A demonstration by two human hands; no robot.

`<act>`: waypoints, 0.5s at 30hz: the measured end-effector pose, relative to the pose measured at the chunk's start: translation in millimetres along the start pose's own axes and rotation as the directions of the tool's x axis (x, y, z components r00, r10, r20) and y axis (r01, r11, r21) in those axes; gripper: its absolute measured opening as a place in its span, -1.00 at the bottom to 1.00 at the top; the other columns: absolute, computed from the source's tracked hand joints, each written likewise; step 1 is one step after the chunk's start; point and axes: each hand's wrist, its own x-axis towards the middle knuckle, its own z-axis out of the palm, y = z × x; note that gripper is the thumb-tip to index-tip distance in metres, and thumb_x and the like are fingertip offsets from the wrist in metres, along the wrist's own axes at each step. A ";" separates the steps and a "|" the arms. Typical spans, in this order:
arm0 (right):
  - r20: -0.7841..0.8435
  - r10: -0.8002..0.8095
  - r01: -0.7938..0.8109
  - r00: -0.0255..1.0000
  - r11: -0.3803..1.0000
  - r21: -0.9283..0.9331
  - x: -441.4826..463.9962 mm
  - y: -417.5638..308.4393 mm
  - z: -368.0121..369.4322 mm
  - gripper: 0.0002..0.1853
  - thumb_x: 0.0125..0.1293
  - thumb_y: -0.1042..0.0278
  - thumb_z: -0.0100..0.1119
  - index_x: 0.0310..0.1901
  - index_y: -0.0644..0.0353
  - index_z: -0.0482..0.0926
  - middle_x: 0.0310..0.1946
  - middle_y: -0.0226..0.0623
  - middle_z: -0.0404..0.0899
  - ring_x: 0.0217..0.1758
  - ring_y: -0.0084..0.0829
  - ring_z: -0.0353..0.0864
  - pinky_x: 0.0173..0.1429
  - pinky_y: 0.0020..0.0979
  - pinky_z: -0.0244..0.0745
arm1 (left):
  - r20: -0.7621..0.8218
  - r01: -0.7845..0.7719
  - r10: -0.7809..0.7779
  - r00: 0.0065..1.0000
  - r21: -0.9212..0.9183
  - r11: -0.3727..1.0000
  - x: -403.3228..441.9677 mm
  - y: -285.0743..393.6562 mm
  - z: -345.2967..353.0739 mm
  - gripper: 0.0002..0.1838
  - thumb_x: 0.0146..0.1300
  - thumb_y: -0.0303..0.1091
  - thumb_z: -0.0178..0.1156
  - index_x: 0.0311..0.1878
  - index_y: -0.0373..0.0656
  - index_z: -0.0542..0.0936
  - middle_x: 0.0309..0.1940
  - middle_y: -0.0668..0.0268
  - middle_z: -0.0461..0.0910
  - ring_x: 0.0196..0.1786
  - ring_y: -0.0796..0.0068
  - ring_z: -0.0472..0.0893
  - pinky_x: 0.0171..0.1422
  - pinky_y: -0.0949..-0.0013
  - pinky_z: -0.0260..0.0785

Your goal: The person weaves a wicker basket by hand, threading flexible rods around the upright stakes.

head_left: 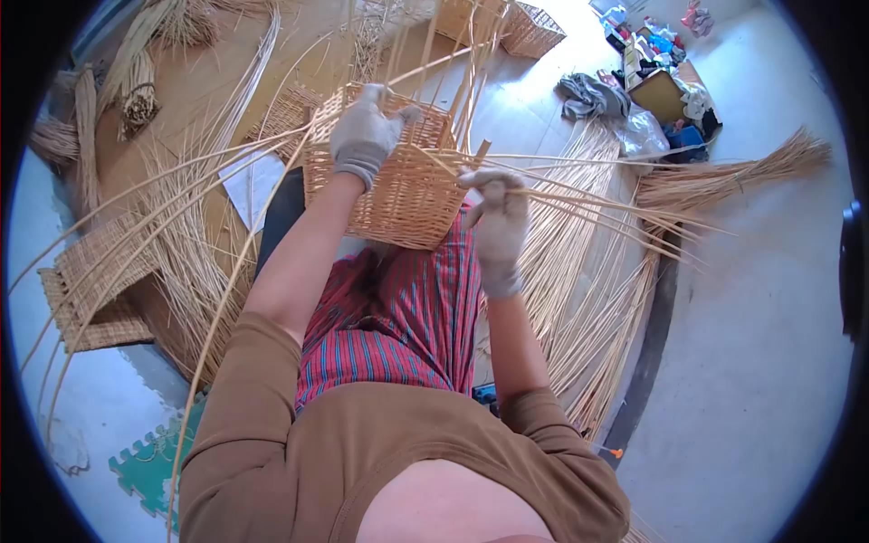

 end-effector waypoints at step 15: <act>-0.367 -0.147 0.204 0.918 0.972 0.120 153.7 -14.2 -52.8 -0.58 0.48 0.57 -0.11 0.33 0.16 0.21 -0.35 -0.32 0.57 -0.25 -0.43 0.60 -0.04 -0.24 0.66 | 0.434 0.128 0.000 0.901 -0.266 0.955 -40.2 25.2 51.4 -0.64 0.43 0.00 0.31 -0.21 -0.15 0.65 -0.42 0.06 0.68 -0.40 0.19 0.66 -0.24 0.15 0.49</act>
